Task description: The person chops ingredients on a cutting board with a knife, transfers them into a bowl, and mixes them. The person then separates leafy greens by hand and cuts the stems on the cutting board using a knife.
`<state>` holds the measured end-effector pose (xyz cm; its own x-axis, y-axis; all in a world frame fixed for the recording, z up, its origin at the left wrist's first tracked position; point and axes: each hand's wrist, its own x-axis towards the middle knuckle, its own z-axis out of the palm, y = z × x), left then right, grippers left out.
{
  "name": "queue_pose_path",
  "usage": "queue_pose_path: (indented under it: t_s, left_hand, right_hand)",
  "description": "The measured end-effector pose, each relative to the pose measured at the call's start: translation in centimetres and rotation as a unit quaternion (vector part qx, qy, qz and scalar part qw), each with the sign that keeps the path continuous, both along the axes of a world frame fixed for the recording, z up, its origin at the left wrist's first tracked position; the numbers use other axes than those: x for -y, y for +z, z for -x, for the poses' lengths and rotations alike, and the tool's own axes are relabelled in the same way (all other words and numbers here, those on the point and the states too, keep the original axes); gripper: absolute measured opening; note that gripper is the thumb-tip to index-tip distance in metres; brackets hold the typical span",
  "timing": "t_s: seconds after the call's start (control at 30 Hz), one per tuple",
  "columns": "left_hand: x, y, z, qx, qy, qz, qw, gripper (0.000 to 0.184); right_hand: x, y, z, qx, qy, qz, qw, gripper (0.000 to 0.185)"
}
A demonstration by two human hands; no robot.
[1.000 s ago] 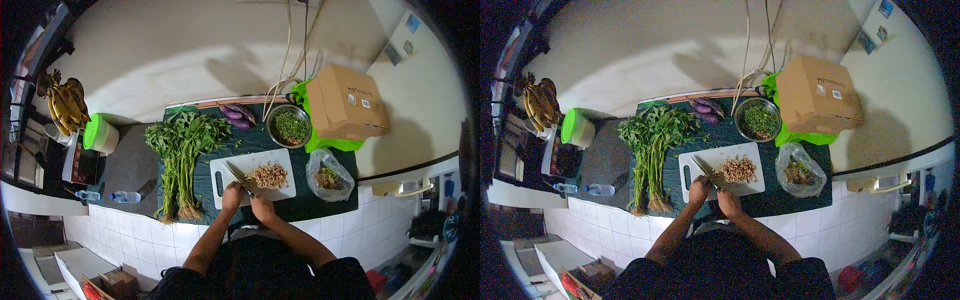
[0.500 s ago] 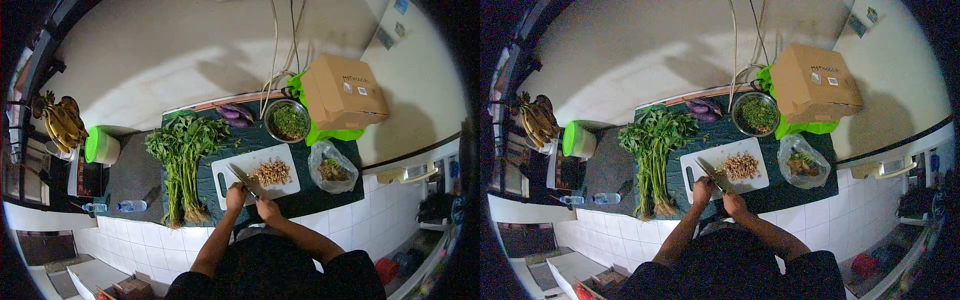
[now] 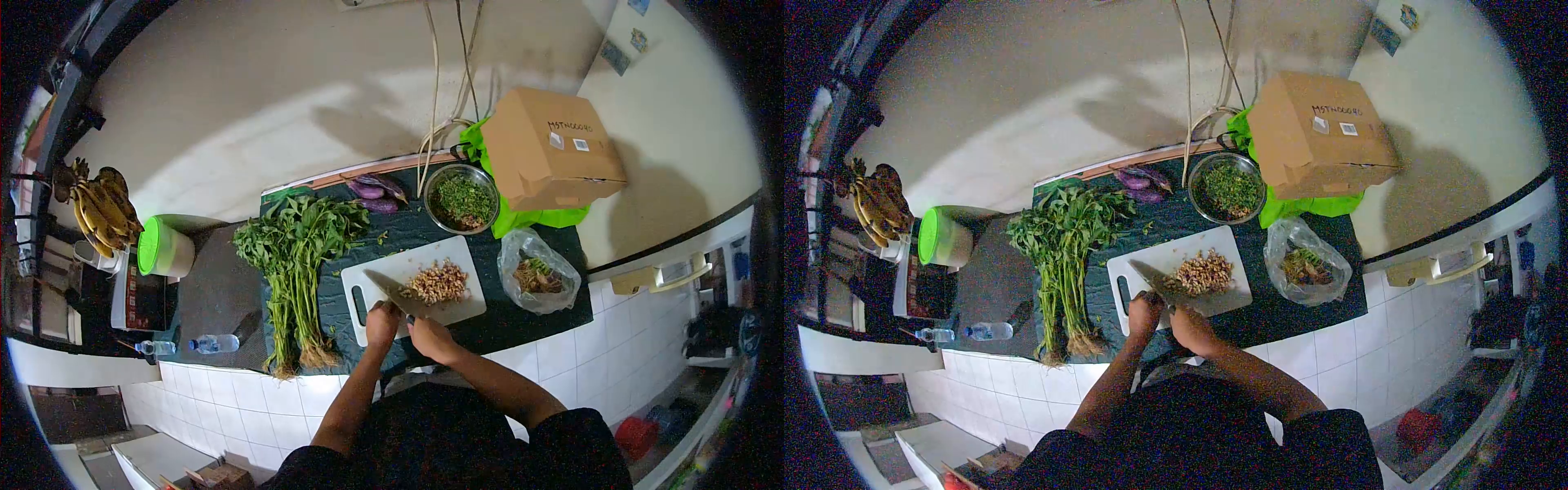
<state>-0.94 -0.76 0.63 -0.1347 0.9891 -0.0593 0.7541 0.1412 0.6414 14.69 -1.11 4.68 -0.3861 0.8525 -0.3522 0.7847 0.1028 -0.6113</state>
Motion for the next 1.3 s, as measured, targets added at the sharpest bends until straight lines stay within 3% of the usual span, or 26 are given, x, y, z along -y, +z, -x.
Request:
queue_pose_path:
  t_s: [0.17,0.37,0.47,0.53,0.63,0.73,0.97,1.07,1.17,1.3]
  left_hand:
    - [0.2,-0.8,0.2,0.008,-0.003,-0.005,1.000,0.015]
    - [-0.1,-0.2,0.0,-0.035,-0.015,-0.009,0.999,0.014]
    - [0.1,-1.5,0.6,-0.041,-0.029,-0.020,0.999,0.013]
    - [0.0,-0.8,0.4,-0.043,-0.044,-0.023,0.998,0.013]
    - [0.1,-0.8,0.3,-0.040,-0.007,-0.001,0.999,0.013]
    - [0.2,-0.8,0.3,-0.026,-0.024,-0.018,0.999,0.014]
    - [0.2,-0.8,0.3,-0.026,0.004,-0.028,0.999,0.014]
    - [-0.4,1.5,-0.4,-0.019,0.020,-0.019,0.999,0.013]
    - [-1.1,2.2,-0.5,0.011,-0.032,-0.068,0.997,0.013]
    - [-2.0,1.9,-1.0,0.071,-0.036,-0.053,0.995,0.013]
  right_hand:
    - [1.4,-1.1,0.0,0.046,-0.029,-0.001,0.998,0.035]
    - [-1.0,-3.7,1.4,-0.029,-0.031,-0.074,0.996,0.033]
    - [-1.4,-0.9,1.2,-0.005,-0.012,-0.057,0.998,0.035]
    - [-0.9,0.4,0.3,-0.061,-0.019,-0.072,0.995,0.036]
    - [0.9,-0.7,0.0,0.029,-0.038,0.005,0.999,0.034]
    - [1.5,-0.9,-0.1,0.047,-0.031,0.020,0.998,0.033]
    - [0.3,-2.8,1.0,0.017,-0.018,-0.039,0.999,0.030]
    - [0.2,-1.0,0.6,-0.024,-0.065,-0.081,0.994,0.030]
    - [-0.3,0.9,-0.9,0.005,-0.039,-0.001,0.999,0.032]
    - [-0.7,2.1,-2.6,0.028,-0.045,-0.089,0.995,0.033]
